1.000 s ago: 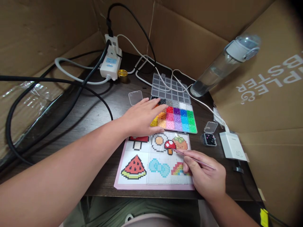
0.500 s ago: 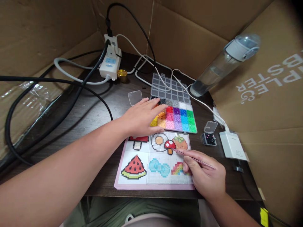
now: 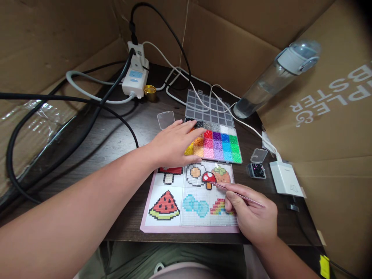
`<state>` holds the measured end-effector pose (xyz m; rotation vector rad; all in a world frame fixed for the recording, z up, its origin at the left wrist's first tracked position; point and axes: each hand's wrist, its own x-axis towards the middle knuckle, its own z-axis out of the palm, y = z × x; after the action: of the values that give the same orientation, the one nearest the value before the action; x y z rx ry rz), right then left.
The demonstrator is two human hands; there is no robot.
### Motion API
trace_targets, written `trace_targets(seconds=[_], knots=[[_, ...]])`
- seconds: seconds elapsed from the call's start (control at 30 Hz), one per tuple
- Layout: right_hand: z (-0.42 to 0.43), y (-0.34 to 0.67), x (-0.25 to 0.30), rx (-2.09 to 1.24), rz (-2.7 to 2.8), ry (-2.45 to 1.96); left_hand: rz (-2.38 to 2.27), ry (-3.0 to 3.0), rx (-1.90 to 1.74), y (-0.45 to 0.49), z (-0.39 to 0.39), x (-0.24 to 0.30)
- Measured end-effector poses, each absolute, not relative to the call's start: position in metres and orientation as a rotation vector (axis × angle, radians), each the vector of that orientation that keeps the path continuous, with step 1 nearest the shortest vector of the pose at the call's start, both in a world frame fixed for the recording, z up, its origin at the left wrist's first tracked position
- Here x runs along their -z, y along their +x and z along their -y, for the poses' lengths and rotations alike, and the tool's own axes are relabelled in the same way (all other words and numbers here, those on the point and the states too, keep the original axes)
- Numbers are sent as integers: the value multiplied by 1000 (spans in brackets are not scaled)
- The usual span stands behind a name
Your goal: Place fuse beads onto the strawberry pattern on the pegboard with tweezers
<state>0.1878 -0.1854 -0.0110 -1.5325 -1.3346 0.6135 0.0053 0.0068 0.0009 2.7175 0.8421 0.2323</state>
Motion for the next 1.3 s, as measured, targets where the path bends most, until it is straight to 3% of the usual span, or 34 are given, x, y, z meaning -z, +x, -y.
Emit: trace_targets(seconds=[1.3], knots=[[192, 193, 20, -662, 1254, -1521, -833, 2747, -242, 4, -7, -1]])
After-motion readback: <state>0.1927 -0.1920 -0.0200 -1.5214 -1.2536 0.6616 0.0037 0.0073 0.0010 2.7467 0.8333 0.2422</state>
